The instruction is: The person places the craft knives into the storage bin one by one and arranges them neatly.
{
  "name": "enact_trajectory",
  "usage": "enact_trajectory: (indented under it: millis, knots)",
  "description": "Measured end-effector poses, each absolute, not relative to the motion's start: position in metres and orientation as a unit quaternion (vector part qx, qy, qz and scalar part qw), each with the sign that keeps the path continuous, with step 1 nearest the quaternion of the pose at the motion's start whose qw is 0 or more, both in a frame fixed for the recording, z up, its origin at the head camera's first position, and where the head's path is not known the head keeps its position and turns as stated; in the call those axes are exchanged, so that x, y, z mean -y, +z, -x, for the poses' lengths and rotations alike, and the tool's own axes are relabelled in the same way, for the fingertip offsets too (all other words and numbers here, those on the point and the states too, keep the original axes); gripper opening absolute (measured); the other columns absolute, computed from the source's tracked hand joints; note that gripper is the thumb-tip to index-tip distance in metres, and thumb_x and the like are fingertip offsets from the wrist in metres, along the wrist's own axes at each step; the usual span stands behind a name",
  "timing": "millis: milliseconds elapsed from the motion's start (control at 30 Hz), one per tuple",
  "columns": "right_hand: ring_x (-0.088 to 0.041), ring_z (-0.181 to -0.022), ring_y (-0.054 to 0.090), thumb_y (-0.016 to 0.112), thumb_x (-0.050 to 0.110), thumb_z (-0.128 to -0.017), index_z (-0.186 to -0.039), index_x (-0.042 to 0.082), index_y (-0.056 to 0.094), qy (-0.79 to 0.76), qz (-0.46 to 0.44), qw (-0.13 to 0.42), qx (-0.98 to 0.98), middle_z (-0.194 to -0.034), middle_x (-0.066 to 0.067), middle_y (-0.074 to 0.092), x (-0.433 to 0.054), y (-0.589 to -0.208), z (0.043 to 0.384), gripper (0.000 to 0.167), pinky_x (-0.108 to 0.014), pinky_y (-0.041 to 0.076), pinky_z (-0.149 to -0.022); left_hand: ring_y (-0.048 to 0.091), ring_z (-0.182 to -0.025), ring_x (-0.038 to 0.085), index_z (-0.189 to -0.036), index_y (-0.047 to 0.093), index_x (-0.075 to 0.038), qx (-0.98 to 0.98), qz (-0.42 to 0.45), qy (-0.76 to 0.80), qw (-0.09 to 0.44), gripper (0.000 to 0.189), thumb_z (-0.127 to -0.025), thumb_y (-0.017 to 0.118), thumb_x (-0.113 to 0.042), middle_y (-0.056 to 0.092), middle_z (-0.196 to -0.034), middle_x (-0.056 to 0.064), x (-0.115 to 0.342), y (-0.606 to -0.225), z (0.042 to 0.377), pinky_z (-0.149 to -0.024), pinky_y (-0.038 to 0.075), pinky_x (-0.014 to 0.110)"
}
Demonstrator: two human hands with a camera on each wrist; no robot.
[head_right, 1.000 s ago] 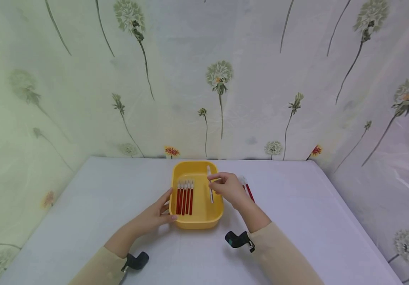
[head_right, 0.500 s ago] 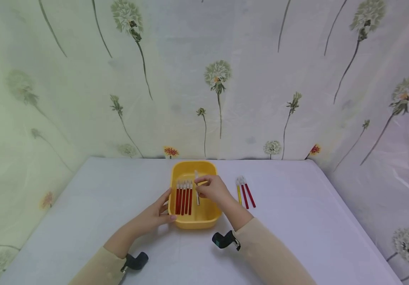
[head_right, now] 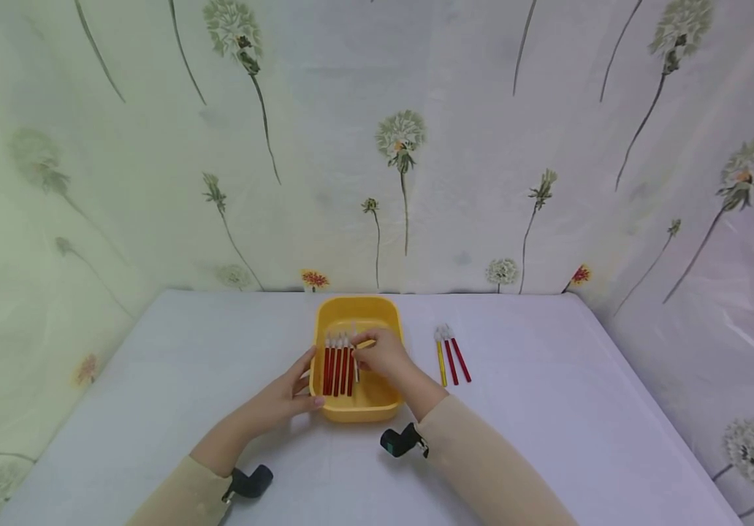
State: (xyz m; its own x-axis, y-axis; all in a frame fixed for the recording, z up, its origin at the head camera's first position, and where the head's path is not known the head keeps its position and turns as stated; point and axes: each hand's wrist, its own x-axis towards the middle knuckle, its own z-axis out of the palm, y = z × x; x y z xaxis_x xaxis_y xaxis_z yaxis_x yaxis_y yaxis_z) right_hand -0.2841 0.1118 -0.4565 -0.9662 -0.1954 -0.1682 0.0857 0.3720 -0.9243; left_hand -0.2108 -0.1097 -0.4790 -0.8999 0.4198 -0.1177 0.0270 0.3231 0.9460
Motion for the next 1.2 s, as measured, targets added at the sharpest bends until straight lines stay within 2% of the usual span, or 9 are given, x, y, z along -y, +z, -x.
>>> enact_trajectory:
  millis: [133,433,1200]
  knots:
    - [-0.019,-0.073,0.066,0.066,-0.001,-0.091,-0.114,-0.006,0.068,-0.543,0.032,0.122,-0.830,-0.094,-0.014,0.071,-0.109,-0.459,0.285,0.024,-0.031,0.058,-0.070,0.029,-0.148,0.034,-0.163,0.004,-0.020,-0.796,-0.134,0.563,0.177,0.097,-0.094,0.072,-0.031,0.011,-0.168,0.009,0.110,-0.478,0.211,-0.115,0.032,0.049]
    - [-0.016,-0.071,0.062,0.065,0.000,-0.092,-0.113,-0.002,0.068,-0.529,-0.002,0.131,-0.839,-0.092,-0.012,0.068,-0.104,-0.464,0.289,0.021,-0.026,0.054,-0.063,0.030,-0.147,0.035,-0.163,0.005,-0.019,-0.800,-0.140,0.557,0.173,0.100,-0.092,0.073,-0.036,0.012,-0.167,0.010,0.111,-0.476,0.212,-0.116,0.031,0.049]
    - [-0.015,-0.067,0.057,0.066,-0.001,-0.090,-0.108,0.000,0.067,-0.478,-0.001,0.131,-0.869,-0.085,-0.009,0.062,-0.102,-0.470,0.293,0.018,-0.023,0.049,-0.056,0.029,-0.147,0.036,-0.163,0.005,-0.020,-0.792,-0.135,0.568,0.180,0.096,-0.094,0.072,-0.031,0.010,-0.168,0.010,0.111,-0.474,0.211,-0.116,0.032,0.049]
